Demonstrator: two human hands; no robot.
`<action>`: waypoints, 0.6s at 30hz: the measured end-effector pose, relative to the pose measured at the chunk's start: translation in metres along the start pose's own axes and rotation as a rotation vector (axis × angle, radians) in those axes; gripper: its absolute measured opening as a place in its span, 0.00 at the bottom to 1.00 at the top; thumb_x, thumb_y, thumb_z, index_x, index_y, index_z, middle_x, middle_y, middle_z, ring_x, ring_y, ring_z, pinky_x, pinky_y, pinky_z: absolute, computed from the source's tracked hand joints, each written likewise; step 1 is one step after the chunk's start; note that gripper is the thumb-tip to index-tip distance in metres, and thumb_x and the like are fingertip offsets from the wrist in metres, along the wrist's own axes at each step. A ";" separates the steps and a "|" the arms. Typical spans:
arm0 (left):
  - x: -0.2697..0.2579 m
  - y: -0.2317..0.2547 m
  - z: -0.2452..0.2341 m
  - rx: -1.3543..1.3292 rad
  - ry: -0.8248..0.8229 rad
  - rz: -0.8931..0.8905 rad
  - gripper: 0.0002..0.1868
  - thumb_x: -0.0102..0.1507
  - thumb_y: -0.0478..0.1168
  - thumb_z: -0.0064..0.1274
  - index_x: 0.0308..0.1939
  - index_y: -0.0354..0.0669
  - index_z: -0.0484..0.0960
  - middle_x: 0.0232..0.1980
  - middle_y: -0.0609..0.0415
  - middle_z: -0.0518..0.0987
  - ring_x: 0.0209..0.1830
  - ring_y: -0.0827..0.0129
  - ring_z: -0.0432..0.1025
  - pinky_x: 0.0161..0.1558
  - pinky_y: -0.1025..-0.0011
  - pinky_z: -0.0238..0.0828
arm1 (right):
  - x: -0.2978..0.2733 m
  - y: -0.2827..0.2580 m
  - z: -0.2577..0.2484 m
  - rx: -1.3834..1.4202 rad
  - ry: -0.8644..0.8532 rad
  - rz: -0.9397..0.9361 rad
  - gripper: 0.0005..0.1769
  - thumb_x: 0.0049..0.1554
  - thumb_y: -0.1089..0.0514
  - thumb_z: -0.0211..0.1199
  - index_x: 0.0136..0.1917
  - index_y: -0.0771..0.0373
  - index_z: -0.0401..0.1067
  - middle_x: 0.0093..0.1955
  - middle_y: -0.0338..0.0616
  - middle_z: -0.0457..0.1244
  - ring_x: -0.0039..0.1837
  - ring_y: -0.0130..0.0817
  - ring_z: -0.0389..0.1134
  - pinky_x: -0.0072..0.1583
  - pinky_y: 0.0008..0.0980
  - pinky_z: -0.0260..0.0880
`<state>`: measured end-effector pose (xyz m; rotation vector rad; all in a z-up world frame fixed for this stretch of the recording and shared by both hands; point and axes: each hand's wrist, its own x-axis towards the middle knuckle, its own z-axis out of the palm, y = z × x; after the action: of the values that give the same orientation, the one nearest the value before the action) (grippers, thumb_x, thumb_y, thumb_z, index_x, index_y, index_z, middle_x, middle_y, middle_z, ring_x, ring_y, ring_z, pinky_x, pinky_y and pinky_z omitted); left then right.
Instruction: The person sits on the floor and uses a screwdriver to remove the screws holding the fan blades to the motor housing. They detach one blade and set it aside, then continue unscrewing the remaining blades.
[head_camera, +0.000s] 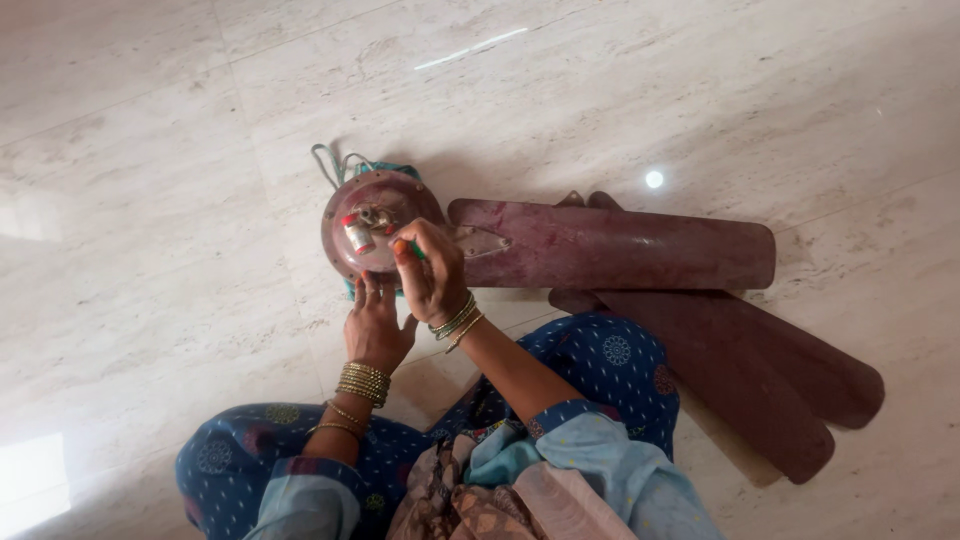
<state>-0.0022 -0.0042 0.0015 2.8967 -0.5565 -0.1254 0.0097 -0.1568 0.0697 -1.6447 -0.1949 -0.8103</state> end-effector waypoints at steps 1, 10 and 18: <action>0.000 -0.001 0.001 -0.008 -0.021 -0.013 0.44 0.54 0.48 0.66 0.68 0.32 0.65 0.71 0.22 0.61 0.72 0.33 0.58 0.60 0.53 0.71 | 0.000 0.004 0.003 -0.003 0.011 0.034 0.18 0.68 0.49 0.50 0.44 0.64 0.67 0.36 0.45 0.63 0.37 0.36 0.66 0.41 0.34 0.64; -0.008 -0.016 0.019 -0.262 -0.085 -0.189 0.24 0.58 0.46 0.65 0.54 0.43 0.77 0.49 0.41 0.82 0.50 0.44 0.76 0.51 0.51 0.74 | -0.021 0.011 0.071 -0.135 -0.020 -0.102 0.24 0.65 0.56 0.57 0.28 0.62 0.60 0.25 0.42 0.56 0.29 0.34 0.59 0.37 0.35 0.58; -0.003 -0.010 0.017 -0.005 0.024 0.016 0.37 0.49 0.46 0.67 0.61 0.41 0.73 0.69 0.25 0.67 0.69 0.35 0.64 0.54 0.58 0.74 | -0.008 0.038 0.061 -0.054 -0.044 0.102 0.23 0.64 0.53 0.54 0.28 0.61 0.65 0.22 0.35 0.57 0.24 0.26 0.57 0.30 0.29 0.53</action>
<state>-0.0034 0.0030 -0.0166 2.8845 -0.5740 -0.0889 0.0489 -0.1076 0.0334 -1.7096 -0.1196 -0.7076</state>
